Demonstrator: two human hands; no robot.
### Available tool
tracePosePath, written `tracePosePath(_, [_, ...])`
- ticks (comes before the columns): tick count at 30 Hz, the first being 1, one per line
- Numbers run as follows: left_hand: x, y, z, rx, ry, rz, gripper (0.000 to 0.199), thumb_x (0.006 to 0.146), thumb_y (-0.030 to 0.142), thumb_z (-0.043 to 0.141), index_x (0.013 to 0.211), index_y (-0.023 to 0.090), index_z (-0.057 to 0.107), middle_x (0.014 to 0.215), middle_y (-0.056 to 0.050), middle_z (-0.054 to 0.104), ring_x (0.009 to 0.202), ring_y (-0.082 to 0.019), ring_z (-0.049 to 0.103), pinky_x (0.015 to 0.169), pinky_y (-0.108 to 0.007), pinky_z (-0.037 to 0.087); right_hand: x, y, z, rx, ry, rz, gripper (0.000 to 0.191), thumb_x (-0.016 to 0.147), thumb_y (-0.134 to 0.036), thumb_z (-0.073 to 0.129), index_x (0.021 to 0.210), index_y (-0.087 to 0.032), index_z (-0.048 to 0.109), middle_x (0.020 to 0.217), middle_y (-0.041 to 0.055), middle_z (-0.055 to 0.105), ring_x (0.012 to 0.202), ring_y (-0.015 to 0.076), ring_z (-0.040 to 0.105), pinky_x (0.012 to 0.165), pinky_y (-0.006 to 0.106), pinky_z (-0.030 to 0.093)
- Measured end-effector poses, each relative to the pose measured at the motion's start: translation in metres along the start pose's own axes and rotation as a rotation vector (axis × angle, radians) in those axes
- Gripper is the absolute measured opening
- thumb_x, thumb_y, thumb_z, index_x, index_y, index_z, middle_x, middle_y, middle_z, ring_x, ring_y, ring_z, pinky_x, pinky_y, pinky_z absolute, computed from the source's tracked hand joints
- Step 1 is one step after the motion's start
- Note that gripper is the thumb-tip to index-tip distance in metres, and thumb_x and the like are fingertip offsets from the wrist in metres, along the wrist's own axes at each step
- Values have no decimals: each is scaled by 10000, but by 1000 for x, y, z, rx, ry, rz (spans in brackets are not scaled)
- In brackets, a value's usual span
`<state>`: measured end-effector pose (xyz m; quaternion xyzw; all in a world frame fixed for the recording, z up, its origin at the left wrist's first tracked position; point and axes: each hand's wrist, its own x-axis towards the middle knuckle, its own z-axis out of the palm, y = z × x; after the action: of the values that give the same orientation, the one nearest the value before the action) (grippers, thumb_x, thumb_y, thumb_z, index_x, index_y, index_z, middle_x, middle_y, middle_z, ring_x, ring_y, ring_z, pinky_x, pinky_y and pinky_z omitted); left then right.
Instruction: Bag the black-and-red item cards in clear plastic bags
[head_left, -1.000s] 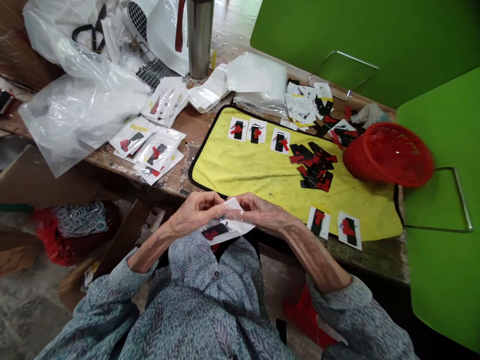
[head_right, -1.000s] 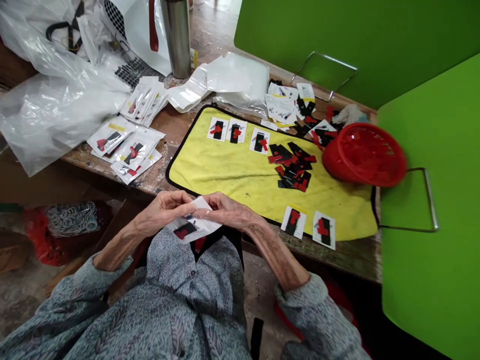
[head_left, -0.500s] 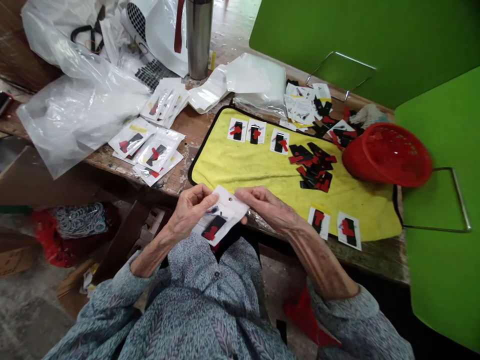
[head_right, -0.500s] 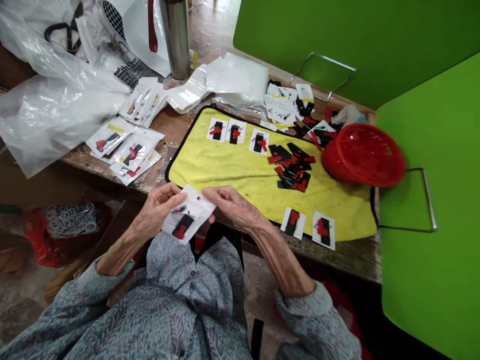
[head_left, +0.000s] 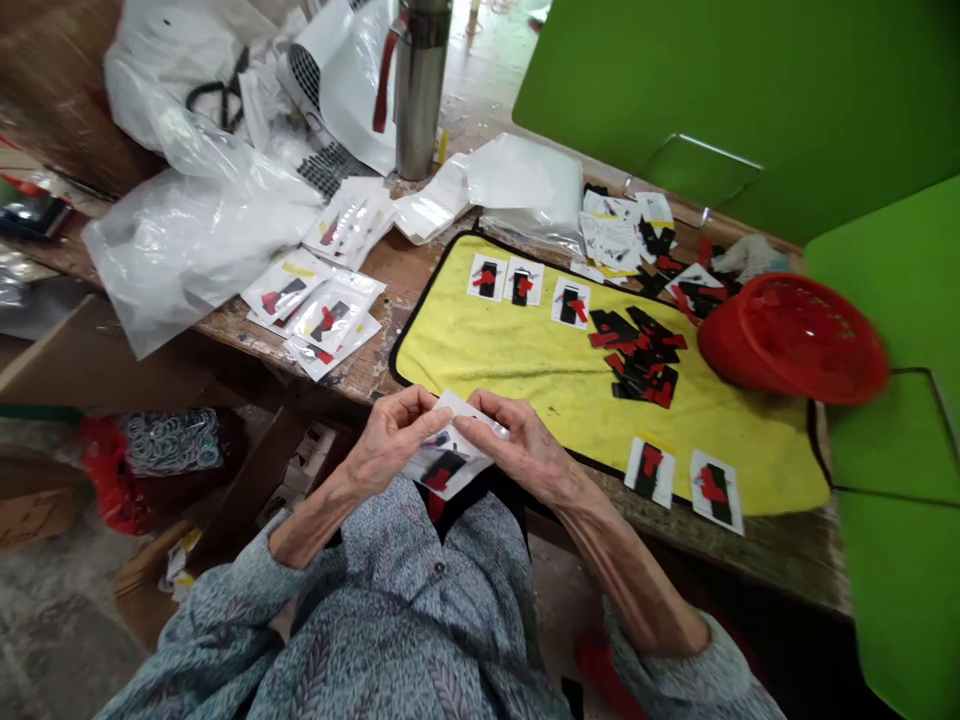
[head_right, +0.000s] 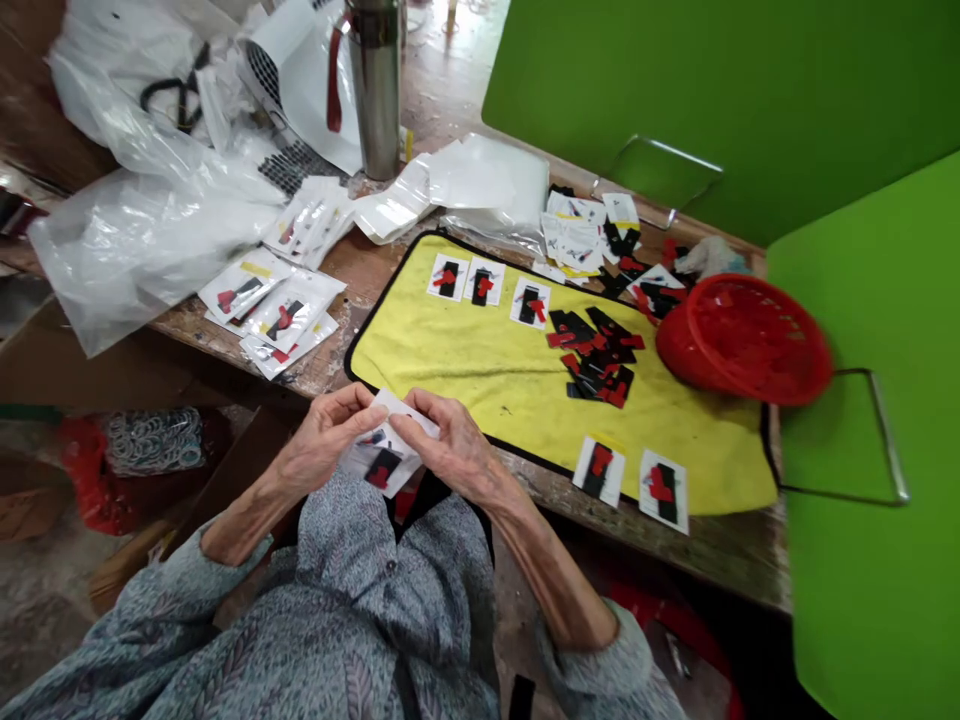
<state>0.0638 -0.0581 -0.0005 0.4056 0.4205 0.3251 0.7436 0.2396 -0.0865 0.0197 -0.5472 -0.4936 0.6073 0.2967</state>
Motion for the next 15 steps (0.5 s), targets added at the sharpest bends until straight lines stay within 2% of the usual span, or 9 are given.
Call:
tracePosePath(3, [3, 0, -3, 5, 40, 29, 392, 715, 481, 747, 696, 140, 555, 633, 30, 530, 576, -70, 458, 561, -203, 364, 0, 3, -3, 20, -49, 39, 419, 830, -585, 599, 764, -181, 512, 676, -19, 460, 609, 118, 415, 533, 239, 324])
tracePosePath(7, [9, 7, -15, 53, 84, 82, 393, 729, 488, 730, 700, 141, 549, 627, 36, 516, 569, -65, 441, 550, -199, 339, 15, 3, -3, -94, -24, -1, 422, 843, -585, 573, 723, -195, 466, 659, -22, 436, 601, 124, 404, 527, 249, 315])
tracePosePath(10, [15, 21, -26, 81, 151, 126, 420, 702, 518, 735, 686, 146, 539, 617, 39, 508, 561, -69, 437, 544, -203, 346, 35, -8, 1, -128, -77, -27, 411, 851, -575, 556, 719, -197, 461, 637, -35, 409, 571, 112, 361, 504, 246, 275])
tracePosePath(15, [34, 55, -52, 207, 139, 208, 415, 696, 525, 725, 686, 143, 563, 608, 43, 492, 554, -68, 419, 530, -205, 347, 78, -30, 11, -17, -103, -123, 414, 814, -575, 577, 704, -194, 454, 628, -48, 390, 554, 98, 337, 507, 237, 283])
